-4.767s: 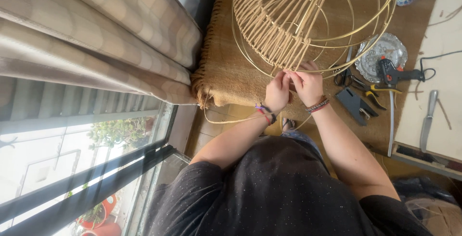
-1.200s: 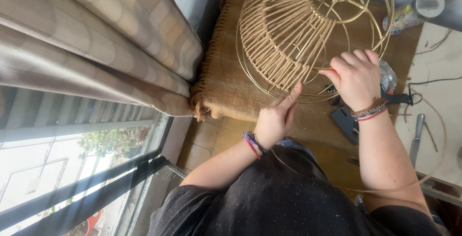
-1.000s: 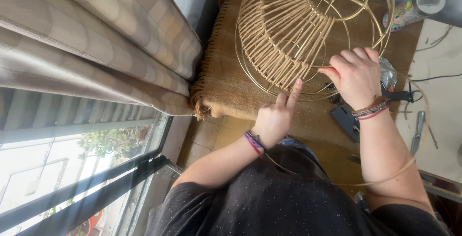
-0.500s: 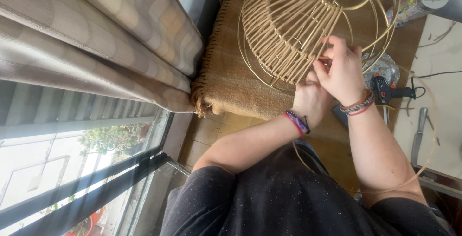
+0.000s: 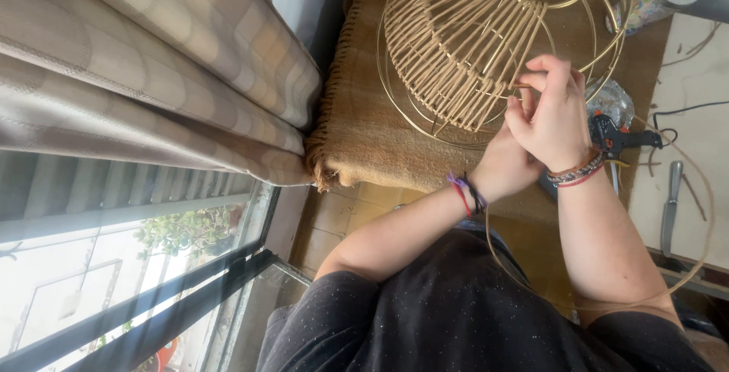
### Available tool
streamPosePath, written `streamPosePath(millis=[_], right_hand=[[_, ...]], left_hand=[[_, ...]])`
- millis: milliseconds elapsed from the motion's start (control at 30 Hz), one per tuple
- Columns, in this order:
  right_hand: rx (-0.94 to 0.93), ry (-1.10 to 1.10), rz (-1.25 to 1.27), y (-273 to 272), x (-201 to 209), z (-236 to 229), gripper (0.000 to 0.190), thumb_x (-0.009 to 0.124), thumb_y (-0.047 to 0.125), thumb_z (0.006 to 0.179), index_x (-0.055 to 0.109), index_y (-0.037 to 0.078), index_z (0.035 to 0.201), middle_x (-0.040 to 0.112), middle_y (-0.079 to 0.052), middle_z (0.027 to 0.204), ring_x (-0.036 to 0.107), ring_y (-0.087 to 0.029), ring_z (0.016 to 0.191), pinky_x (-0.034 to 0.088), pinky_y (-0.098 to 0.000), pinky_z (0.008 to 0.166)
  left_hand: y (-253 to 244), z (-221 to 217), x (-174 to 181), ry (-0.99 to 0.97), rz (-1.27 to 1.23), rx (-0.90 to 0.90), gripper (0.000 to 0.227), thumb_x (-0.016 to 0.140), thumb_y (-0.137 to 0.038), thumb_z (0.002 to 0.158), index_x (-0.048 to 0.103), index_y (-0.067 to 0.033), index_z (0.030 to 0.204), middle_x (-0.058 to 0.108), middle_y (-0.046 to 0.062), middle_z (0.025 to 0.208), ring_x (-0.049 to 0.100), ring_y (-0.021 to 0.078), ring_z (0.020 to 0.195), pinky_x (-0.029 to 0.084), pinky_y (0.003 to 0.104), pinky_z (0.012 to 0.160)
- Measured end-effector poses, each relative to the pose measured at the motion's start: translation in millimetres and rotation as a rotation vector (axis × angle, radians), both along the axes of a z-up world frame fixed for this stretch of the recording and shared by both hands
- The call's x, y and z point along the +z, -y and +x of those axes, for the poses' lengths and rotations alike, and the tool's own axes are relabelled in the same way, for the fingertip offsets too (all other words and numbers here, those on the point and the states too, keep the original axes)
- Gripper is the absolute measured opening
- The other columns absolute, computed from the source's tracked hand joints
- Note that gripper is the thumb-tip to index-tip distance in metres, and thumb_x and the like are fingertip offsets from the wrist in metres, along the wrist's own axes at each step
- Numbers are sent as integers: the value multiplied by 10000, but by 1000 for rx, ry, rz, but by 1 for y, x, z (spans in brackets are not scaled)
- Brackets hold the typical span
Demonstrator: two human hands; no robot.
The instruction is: A person is crafting a lampshade by weaving natural fibers onto a gold wire frame and securing them with a hot glue gun.
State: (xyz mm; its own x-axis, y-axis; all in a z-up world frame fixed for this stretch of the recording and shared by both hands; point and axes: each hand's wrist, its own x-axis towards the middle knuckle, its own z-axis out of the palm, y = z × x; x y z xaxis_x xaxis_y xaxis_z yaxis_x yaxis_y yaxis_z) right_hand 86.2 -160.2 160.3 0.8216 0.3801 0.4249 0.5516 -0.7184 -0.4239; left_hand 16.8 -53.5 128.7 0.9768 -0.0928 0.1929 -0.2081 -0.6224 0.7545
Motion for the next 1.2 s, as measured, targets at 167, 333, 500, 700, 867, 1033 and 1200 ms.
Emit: streamPosePath(millis=[167,333,500,700,867,1033,1200], right_hand=[[25,-66,30,-16,24,-18,598,672,-11,812,419,34,1353,674,-265,1266,508,-497,1290,344,-519,1141],[226,-220,522,-21,14,-23,320,564,-5,1001,326,111,1182,615,-221,1444,194,-339,1587,-36,-457,1266],[177,-61,874,-40,19,-28,319,579,35,1077,333,210,972,635,-199,1412,517,-310,1457,-4,-505,1298],[214,254,584,-29,45,-29,255,575,-44,1041,483,145,897,766,-158,1165,324,-274,1569,-74,-569,1339],[416,325,278,18,36,-59,252,705,-17,991,616,193,884,382,-132,1634,305,-203,1572,-161,-588,1308],[517,93,246,31,47,-91,160,658,53,947,549,169,938,682,-98,1274,248,-169,1541,-130,-642,1301],[133,53,187,42,46,-88,292,661,293,1000,468,78,1047,657,-216,1433,237,-335,1633,-122,-565,1325]], left_hand=[[-8,2,-21,-86,-557,-187,417,613,-92,897,608,-29,1308,552,116,1184,711,246,850,549,401,829],[-22,0,-26,-174,-1119,-373,356,582,28,997,590,-41,1347,565,123,1239,708,220,886,613,384,825],[-67,-42,23,-41,-407,-226,531,631,-293,1008,508,-229,1521,430,102,1604,730,139,832,453,618,1084],[-65,14,18,-679,-1683,-329,657,408,-573,1104,584,-6,1386,680,178,1273,666,291,1144,524,433,998],[-77,14,51,-742,-1936,-428,772,480,-631,1090,574,96,1332,661,254,1272,665,355,1141,522,439,1037],[-54,11,47,-774,-1943,-317,503,564,-414,1075,573,35,1301,504,-44,822,342,50,612,284,176,506],[-31,3,14,-322,-1382,10,316,634,-290,1036,708,-96,1274,586,-125,673,236,10,491,180,182,425]])
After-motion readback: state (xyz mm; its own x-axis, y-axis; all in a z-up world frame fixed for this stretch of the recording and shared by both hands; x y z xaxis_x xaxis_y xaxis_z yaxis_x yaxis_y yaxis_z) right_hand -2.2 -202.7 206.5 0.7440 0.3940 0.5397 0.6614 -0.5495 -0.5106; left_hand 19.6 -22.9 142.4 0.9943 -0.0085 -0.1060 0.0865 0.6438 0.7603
